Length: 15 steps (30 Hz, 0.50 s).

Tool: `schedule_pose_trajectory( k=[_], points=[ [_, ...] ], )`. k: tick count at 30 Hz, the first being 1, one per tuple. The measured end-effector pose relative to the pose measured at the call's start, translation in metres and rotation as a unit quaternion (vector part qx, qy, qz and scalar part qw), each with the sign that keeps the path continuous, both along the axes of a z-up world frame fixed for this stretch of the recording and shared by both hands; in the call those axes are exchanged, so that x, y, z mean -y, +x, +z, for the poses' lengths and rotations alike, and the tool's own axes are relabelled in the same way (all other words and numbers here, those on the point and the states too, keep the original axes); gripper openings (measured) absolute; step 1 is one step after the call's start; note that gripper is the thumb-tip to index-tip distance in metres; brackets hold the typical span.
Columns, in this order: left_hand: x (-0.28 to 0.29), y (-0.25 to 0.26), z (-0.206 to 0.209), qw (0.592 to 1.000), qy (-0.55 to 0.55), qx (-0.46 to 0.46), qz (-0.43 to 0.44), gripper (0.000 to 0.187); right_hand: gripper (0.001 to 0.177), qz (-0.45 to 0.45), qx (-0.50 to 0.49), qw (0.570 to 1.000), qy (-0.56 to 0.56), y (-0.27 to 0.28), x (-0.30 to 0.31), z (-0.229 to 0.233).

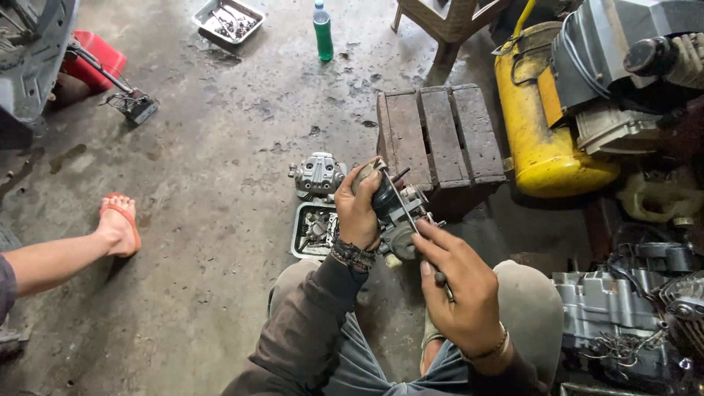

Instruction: The person sits on the floor and uses a small piece of sandpaper to clean the exterior of a carburetor. They then use a screwdriver to adjust a screw on the carburetor while holding it in their hands.

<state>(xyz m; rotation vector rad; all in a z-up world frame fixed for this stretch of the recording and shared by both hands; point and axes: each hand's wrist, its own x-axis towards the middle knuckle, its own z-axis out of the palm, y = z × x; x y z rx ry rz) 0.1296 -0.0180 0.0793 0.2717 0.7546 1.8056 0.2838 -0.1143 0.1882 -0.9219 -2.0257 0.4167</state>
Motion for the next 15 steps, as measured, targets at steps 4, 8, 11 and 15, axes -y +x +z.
schedule_pose_trajectory(
  k=[4,8,11,15],
  points=[
    [0.002,0.002,0.008,0.998,0.005,-0.064,0.006,0.030,0.024,-0.008,0.006,1.000,0.027,0.002,-0.002,-0.005],
    [0.005,0.000,0.013,0.998,0.039,-0.041,-0.001,0.028,0.028,0.010,0.052,0.995,0.081,0.002,-0.003,0.001],
    [0.008,-0.001,0.017,0.997,0.048,-0.056,0.004,0.027,0.031,0.011,0.068,0.994,0.081,0.002,-0.004,0.004],
    [0.011,-0.002,0.020,0.995,0.034,-0.096,0.009,0.028,0.020,-0.038,-0.017,0.999,-0.010,-0.001,0.002,0.005]
  ],
)
